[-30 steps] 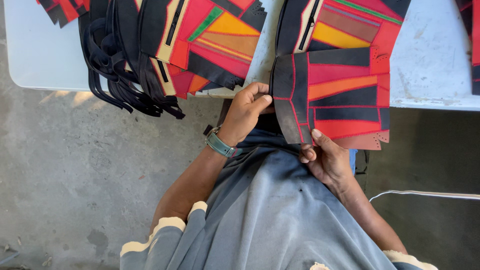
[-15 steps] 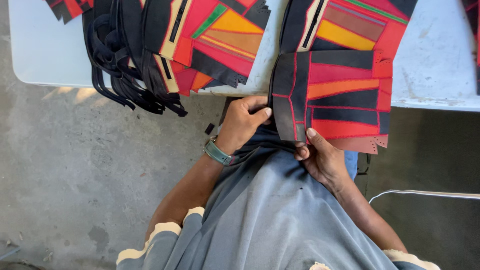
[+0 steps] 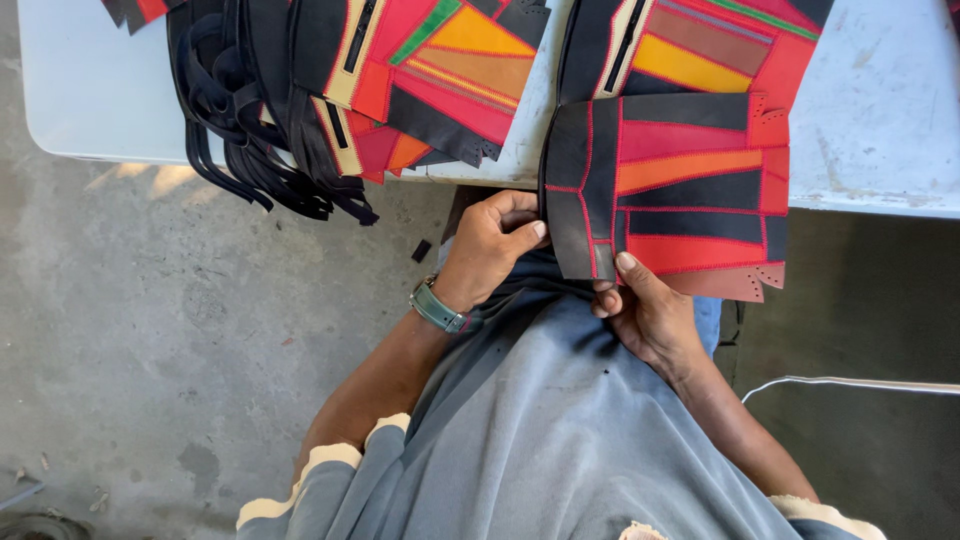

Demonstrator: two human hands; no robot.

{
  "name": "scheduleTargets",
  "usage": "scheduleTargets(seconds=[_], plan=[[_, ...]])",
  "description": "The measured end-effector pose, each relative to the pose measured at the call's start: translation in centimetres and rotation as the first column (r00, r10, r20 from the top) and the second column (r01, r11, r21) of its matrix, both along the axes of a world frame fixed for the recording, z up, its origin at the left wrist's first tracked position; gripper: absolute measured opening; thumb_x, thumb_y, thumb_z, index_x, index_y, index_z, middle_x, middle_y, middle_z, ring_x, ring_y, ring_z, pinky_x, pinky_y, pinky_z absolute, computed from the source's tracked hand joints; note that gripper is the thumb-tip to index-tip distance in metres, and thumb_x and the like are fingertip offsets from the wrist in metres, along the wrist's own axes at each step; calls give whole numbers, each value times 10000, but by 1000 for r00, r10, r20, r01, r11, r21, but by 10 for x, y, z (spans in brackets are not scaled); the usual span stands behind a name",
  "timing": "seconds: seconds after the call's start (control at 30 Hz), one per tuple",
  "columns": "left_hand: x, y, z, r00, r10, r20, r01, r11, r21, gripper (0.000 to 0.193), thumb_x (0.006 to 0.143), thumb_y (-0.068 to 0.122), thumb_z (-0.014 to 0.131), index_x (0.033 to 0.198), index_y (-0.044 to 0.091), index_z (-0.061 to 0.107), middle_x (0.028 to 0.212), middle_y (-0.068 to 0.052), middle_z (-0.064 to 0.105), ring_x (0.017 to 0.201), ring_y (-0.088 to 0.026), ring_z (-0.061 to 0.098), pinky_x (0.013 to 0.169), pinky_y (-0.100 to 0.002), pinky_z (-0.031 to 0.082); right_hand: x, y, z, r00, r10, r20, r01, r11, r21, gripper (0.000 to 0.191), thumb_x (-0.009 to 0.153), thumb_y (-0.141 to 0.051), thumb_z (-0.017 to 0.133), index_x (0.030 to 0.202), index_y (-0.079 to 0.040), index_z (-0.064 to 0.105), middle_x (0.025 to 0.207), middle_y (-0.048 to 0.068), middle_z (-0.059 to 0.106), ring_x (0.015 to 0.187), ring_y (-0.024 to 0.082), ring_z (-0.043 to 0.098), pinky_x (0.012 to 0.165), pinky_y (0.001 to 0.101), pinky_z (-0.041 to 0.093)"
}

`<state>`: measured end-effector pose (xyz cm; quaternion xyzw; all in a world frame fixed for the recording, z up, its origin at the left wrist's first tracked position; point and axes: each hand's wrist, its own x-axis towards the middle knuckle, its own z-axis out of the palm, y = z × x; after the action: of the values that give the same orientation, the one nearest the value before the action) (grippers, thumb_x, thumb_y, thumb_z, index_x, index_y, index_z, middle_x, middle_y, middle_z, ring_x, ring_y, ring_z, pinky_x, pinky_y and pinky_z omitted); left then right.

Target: The person sits at a table covered with colorful cut leather panels and matches them into pairs. They pick up panels, align their edges by hand, press the matched pieces together, and stack the completed pairs on the table.

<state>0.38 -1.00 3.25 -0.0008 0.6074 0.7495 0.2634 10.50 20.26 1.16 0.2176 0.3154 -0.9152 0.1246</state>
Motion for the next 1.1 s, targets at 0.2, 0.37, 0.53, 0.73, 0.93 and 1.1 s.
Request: scheduleTargets(seconds=[0.2, 0.37, 0.53, 0.73, 0.93, 1.1], plan=[[9, -1, 3, 1000, -9, 11, 9, 1000, 2, 244, 971, -29, 595, 1207, -84, 619, 1103, -131, 726, 998, -174, 721, 920, -329, 618, 0, -2, -2, 1000, -16, 19, 16, 1000, 27, 182, 1037, -190, 626, 1093, -17, 631, 845, 104, 659, 653, 158, 592, 648, 350, 526], [18, -3, 10, 1000, -14, 18, 14, 1000, -3, 227, 987, -21, 590, 1204, -82, 607, 1115, -131, 714, 1021, -174, 710, 940, -332, 614, 0, -2, -2, 999, -3, 32, 3, 1000, 4, 199, 1050, -197, 614, 1092, -3, 633, 854, 110, 663, 663, 158, 600, 655, 350, 537], [19, -2, 10, 1000, 2, 17, -2, 1000, -8, 202, 984, -19, 586, 1177, -73, 611, 1112, -128, 709, 1020, -172, 709, 936, -342, 618, -1, -3, -3, 1000, -2, -2, 2, 1000, 26, 196, 1057, -191, 604, 1093, -1, 631, 860, 105, 663, 667, 154, 599, 653, 348, 536], [26, -5, -2, 998, 29, 63, -33, 998, 50, 202, 1020, 61, 529, 1156, -50, 629, 1105, -92, 687, 1027, -162, 688, 952, -394, 623, -3, -6, -3, 999, 17, 31, -19, 998, 55, 215, 1061, -209, 592, 1075, 0, 640, 857, 103, 665, 667, 156, 600, 661, 343, 544], [28, -8, -6, 997, 49, 62, -56, 993, 106, 220, 1062, 140, 495, 1110, -14, 645, 1063, -64, 659, 998, -139, 672, 944, -407, 634, -5, -6, -4, 999, 0, 52, -5, 996, 94, 227, 1058, -213, 595, 1066, 8, 644, 852, 107, 667, 665, 163, 606, 657, 351, 549], [33, -2, -2, 990, 66, 126, -81, 990, 118, 240, 1070, 192, 516, 1013, 1, 649, 978, -55, 697, 899, -119, 677, 864, -364, 627, -12, -13, -6, 999, -33, 33, 30, 994, 105, 206, 1054, -201, 595, 1057, 1, 638, 855, 115, 667, 661, 182, 623, 640, 367, 558]])
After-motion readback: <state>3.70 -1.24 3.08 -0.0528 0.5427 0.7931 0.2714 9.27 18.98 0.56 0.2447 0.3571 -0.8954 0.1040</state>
